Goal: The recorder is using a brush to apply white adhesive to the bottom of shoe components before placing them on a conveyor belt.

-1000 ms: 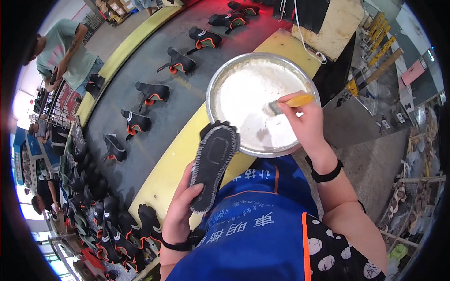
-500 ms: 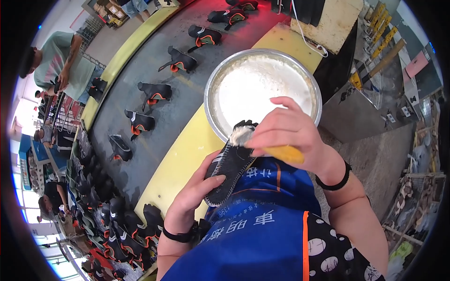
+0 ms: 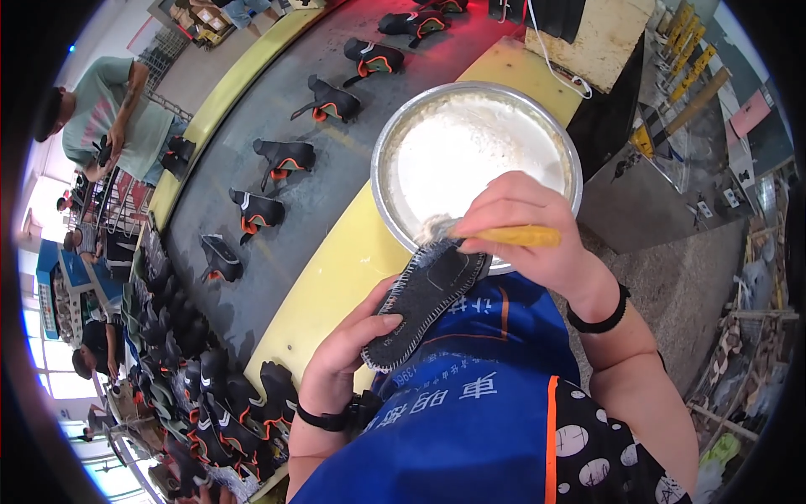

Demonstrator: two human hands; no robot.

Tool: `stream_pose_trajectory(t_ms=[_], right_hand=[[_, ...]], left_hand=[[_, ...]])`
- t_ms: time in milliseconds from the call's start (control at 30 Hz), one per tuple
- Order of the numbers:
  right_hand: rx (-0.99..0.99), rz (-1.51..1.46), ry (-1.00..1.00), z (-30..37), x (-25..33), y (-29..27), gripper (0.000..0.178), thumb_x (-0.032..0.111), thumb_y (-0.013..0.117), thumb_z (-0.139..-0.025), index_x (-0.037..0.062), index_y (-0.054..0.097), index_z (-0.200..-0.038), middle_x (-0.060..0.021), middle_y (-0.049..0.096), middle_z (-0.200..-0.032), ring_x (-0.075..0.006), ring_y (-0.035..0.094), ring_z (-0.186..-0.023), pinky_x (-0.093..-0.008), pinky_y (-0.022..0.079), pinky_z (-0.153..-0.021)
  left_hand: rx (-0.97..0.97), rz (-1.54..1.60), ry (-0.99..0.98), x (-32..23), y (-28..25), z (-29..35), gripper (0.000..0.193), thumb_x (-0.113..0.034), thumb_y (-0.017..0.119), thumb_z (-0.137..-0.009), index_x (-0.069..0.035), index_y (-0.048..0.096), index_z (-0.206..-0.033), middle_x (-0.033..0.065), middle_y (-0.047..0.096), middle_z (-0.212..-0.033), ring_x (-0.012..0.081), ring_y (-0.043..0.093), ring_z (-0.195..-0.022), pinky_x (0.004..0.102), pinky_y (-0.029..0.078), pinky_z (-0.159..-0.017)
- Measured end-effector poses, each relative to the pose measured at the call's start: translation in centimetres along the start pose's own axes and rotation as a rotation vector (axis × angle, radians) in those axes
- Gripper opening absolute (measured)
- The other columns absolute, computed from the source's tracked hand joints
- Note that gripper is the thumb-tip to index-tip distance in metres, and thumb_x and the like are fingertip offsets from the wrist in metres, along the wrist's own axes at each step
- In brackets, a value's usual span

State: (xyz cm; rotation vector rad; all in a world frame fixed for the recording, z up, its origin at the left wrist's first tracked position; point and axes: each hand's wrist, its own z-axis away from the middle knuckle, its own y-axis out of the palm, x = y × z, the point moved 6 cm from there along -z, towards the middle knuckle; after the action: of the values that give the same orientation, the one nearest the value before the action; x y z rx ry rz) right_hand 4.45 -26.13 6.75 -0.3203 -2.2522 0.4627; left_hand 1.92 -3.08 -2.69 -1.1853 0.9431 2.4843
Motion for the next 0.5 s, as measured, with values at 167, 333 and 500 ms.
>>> stream_pose_trajectory(t_ms=[167,333,500], right_hand=[[-0.059,-0.062,0.169,0.8,-2.4,0.0,0.012,0.008,0.078,-0.080,0.0051,0.071,-0.089,-0.0076,0.065,-0.083,-0.0248,0.065,-0.079,-0.0321,0.049,-0.070],[-0.157,0.086,0.208,0.9,-2.1,-0.4,0.009,0.008,0.074,-0.085,0.0019,0.068,-0.087,-0.0091,0.063,-0.080,-0.0213,0.062,-0.067,-0.0304,0.048,-0.064],[-0.200,-0.060,0.240,1.5,-2.0,1.6,0.010,0.007,0.072,-0.088,0.0022,0.063,-0.085,-0.0085,0.062,-0.075,-0.0165,0.061,-0.063,-0.0278,0.046,-0.061]], left_hand=[[-0.003,-0.035,0.075,0.0,-0.4,0.0,0.075,-0.019,0.061,-0.084,0.003,0.033,-0.150,0.0171,0.050,-0.143,0.0241,0.047,-0.133,0.0345,0.035,-0.112],[-0.043,-0.110,0.161,0.9,-1.6,-0.1,0.077,-0.016,0.063,-0.082,0.001,0.032,-0.151,0.0171,0.049,-0.143,0.0248,0.047,-0.133,0.0349,0.034,-0.113],[-0.142,-0.147,0.202,0.9,-1.2,0.2,0.086,-0.020,0.065,-0.076,0.002,0.030,-0.152,0.0194,0.049,-0.143,0.0269,0.051,-0.131,0.0365,0.038,-0.111]])
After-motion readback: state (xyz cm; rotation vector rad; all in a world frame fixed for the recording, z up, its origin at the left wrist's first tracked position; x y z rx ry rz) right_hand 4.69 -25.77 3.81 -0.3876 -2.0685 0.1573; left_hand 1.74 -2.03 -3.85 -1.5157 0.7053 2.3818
